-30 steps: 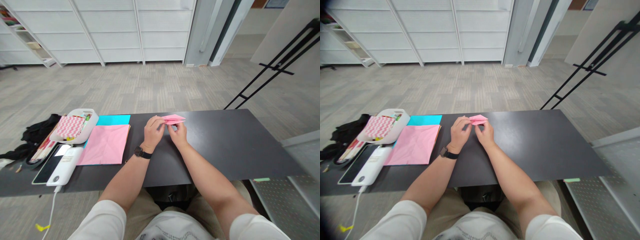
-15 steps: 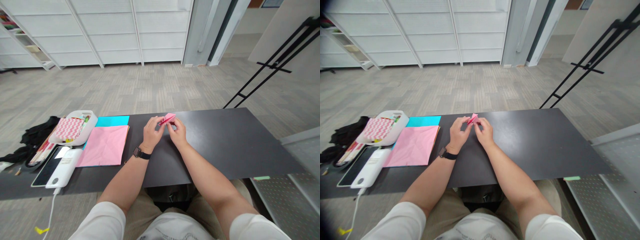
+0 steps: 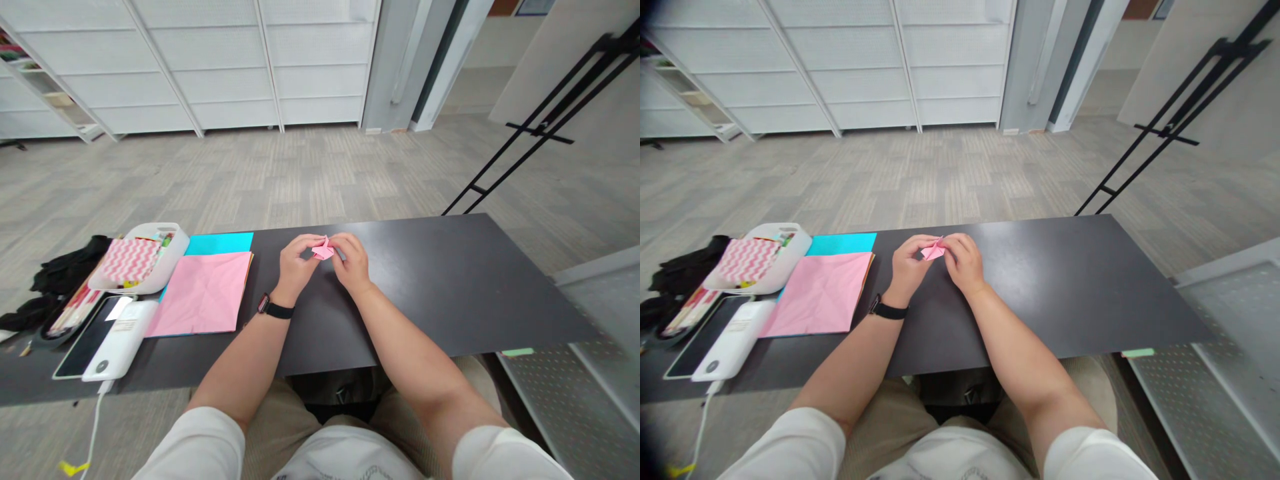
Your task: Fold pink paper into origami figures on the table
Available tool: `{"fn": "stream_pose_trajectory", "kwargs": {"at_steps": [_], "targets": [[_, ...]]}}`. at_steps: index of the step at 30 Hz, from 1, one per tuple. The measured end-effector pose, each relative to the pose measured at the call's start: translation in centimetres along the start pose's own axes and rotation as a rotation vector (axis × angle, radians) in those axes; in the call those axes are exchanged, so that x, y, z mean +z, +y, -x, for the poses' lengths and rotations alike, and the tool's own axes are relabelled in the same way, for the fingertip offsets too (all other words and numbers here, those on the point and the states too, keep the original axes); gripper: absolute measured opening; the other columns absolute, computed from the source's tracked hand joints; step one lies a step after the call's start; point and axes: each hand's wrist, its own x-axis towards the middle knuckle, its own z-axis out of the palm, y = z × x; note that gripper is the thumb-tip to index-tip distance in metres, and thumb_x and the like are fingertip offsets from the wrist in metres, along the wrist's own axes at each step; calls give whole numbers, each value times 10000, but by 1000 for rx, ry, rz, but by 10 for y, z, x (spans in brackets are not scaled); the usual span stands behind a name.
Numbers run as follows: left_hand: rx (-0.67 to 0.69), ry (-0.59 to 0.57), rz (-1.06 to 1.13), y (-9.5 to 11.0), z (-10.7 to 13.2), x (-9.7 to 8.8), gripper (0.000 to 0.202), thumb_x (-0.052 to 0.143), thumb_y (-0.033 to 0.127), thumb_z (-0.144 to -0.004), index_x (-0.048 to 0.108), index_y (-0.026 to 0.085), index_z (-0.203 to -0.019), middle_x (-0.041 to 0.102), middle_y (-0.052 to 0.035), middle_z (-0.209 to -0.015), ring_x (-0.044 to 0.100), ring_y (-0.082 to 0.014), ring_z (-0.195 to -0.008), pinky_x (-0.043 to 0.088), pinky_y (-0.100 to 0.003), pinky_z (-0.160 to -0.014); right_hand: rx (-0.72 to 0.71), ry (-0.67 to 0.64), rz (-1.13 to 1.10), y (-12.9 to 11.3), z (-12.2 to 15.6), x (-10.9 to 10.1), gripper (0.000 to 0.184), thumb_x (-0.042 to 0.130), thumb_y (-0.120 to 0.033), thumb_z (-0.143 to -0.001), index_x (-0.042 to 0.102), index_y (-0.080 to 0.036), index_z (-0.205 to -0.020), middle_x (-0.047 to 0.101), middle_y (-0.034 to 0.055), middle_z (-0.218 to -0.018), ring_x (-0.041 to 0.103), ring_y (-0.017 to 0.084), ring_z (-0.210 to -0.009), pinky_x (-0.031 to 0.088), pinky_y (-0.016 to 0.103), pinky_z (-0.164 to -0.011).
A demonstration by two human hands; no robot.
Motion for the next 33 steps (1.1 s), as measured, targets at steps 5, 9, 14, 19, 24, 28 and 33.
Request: {"fn": "stream_pose_trajectory", "kwargs": {"at_steps": [5,9,14,19,24,28,33], "targets": [[-19,-24,-3,2,-1,-2,114,818,328,-938,837,245,-1014,829,-69,-1101,776,-227,-1044,614,-414,-992,-6,-1,-29,0,-2,-1,206,545,-218,-1054,740,-283,-1053,739,80,-1104,700,252,-1075,572,455,-977],[-37,-31,-13,5,-2,-2,109,803,340,-958,844,247,-999,832,-60,-1051,773,-214,-999,607,-394,-971,49,50,-41,-1,-5,-2,158,595,-301,-1052,713,-274,-1153,738,100,-1154,688,269,-1124,581,463,-979],[-76,-17,-22,3,0,-2,131,796,369,-960,852,254,-989,824,-53,-1034,760,-208,-982,590,-377,-957,97,-26,-61,-2,-8,-5,160,601,-352,-1062,736,-277,-1103,773,73,-1091,714,250,-1056,569,440,-972],[-182,2,45,-4,4,0,187,817,409,-927,850,235,-989,815,-56,-1015,746,-211,-937,576,-361,-927,169,-29,-85,-6,-8,-6,189,603,-373,-1040,740,-265,-966,777,54,-954,720,233,-922,559,395,-882],[-313,55,164,-8,6,3,227,827,420,-905,832,200,-959,801,-54,-980,723,-203,-899,557,-323,-850,330,-111,-218,-9,-9,-3,235,636,-462,-993,731,-249,-972,761,39,-934,695,213,-884,546,358,-871],[-396,94,211,-11,5,3,269,835,443,-889,805,176,-891,770,-32,-865,677,-172,-784,515,-283,-744,502,-270,-329,-7,-9,0,347,699,-579,-930,685,-240,-857,669,-6,-768,593,172,-730,495,306,-731],[-458,132,220,-17,1,-2,296,869,452,-844,795,165,-836,756,-23,-815,645,-157,-740,483,-270,-706,591,-371,-348,-4,-8,1,405,754,-588,-854,593,-236,-737,570,-33,-690,486,146,-655,405,284,-643]]}}
